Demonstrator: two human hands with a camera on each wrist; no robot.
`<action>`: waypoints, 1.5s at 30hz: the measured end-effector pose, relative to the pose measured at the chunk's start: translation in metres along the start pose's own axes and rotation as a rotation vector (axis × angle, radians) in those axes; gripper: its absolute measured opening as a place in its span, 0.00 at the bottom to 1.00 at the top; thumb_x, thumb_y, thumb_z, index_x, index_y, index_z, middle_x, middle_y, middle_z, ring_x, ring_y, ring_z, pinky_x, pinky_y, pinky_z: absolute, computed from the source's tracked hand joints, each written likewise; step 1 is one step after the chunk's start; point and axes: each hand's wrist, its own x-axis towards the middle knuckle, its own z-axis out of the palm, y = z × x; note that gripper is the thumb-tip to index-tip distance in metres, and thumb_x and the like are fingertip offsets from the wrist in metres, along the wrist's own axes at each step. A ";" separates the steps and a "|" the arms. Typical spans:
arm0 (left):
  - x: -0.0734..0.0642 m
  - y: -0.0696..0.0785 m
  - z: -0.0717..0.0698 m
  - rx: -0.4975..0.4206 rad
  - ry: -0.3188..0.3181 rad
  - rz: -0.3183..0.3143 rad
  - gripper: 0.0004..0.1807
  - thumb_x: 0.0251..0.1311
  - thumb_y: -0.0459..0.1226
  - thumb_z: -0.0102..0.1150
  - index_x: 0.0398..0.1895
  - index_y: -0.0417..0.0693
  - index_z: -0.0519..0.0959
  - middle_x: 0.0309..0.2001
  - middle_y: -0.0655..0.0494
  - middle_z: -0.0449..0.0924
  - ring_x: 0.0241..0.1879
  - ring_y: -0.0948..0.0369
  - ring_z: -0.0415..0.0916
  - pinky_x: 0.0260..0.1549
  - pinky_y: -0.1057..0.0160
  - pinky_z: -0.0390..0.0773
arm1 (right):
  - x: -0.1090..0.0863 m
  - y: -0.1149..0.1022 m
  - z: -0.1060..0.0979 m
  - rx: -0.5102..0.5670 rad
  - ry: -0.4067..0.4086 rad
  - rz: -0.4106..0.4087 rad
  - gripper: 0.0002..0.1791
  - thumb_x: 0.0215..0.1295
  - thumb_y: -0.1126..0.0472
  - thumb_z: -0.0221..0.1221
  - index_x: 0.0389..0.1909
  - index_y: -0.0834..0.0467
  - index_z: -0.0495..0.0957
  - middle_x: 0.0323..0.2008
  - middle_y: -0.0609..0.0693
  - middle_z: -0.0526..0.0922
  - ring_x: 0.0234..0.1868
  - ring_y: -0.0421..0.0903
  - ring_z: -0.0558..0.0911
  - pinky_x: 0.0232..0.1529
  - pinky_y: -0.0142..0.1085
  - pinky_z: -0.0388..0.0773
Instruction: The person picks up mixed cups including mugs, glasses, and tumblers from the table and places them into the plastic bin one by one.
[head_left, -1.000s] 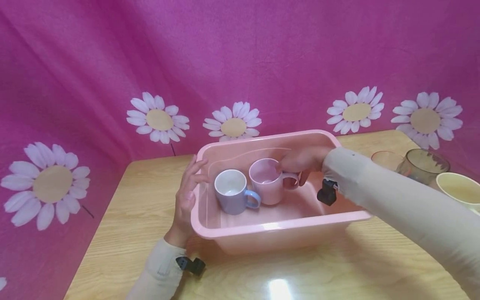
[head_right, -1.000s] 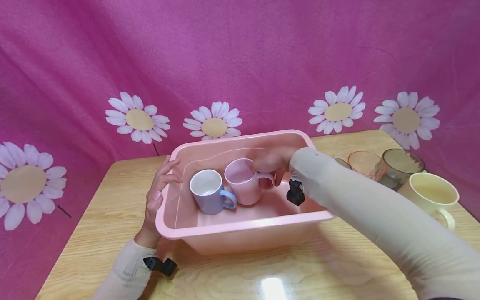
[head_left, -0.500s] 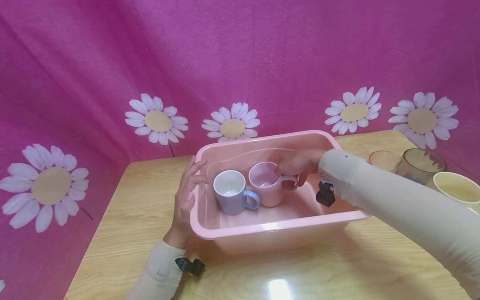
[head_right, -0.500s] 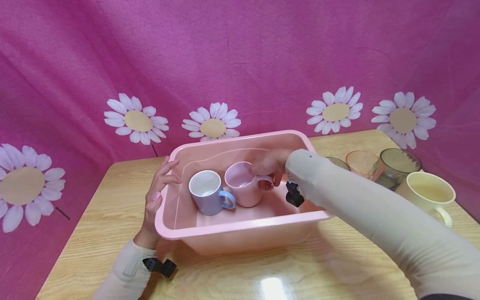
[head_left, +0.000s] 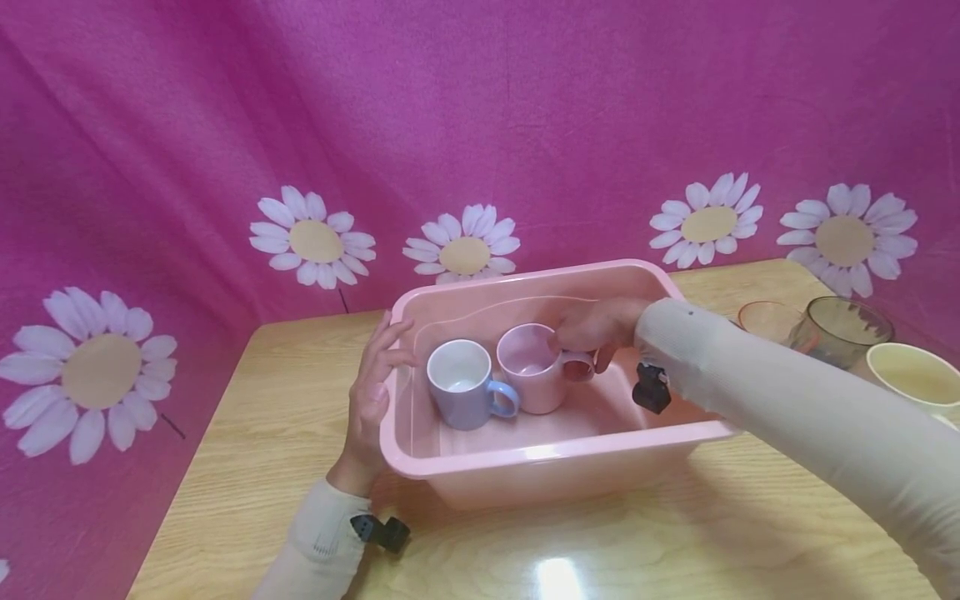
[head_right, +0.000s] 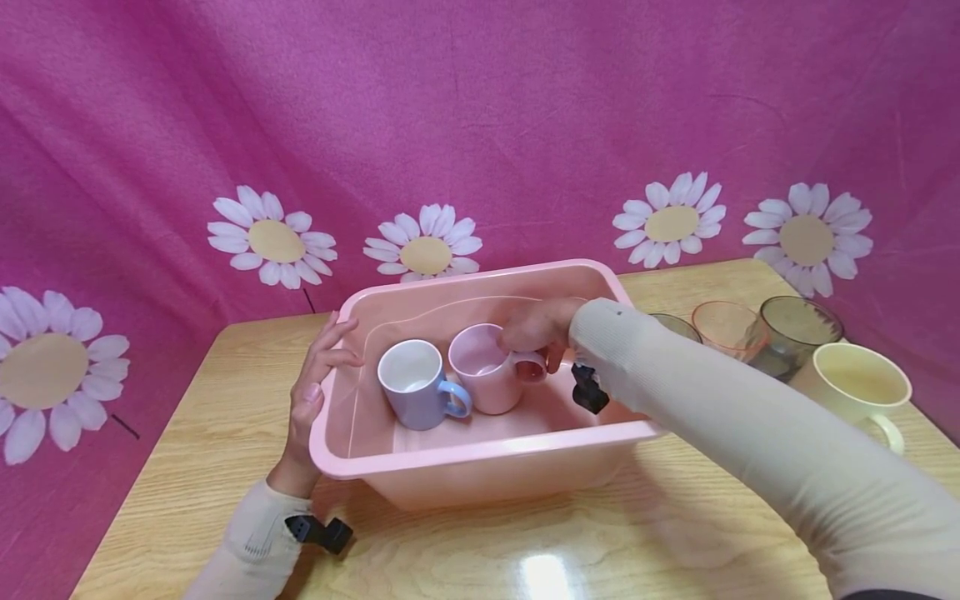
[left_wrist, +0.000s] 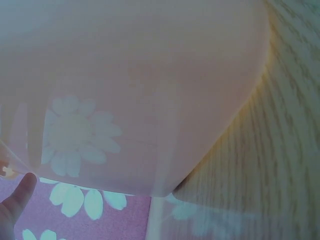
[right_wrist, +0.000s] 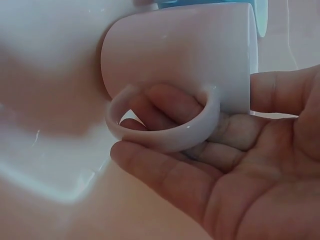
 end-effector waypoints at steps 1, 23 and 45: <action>0.000 0.000 0.000 0.000 0.003 0.004 0.23 0.60 0.43 0.31 0.39 0.35 0.73 0.63 0.37 0.67 0.72 0.42 0.47 0.69 0.40 0.44 | 0.000 0.000 0.000 -0.008 -0.003 -0.003 0.11 0.65 0.61 0.43 0.24 0.60 0.68 0.19 0.52 0.71 0.23 0.45 0.69 0.22 0.32 0.66; -0.002 -0.004 0.001 -0.004 -0.003 -0.027 0.25 0.62 0.46 0.31 0.38 0.33 0.72 0.63 0.39 0.67 0.72 0.43 0.46 0.70 0.43 0.43 | 0.006 0.001 0.003 0.010 -0.011 0.007 0.12 0.65 0.63 0.44 0.23 0.59 0.68 0.20 0.53 0.71 0.21 0.44 0.66 0.21 0.32 0.65; -0.002 -0.003 0.000 0.018 -0.009 -0.034 0.25 0.62 0.46 0.31 0.38 0.33 0.72 0.64 0.39 0.66 0.73 0.45 0.46 0.69 0.42 0.43 | 0.011 0.000 0.007 0.057 -0.048 -0.001 0.18 0.69 0.58 0.45 0.19 0.60 0.67 0.19 0.54 0.70 0.20 0.44 0.64 0.18 0.32 0.61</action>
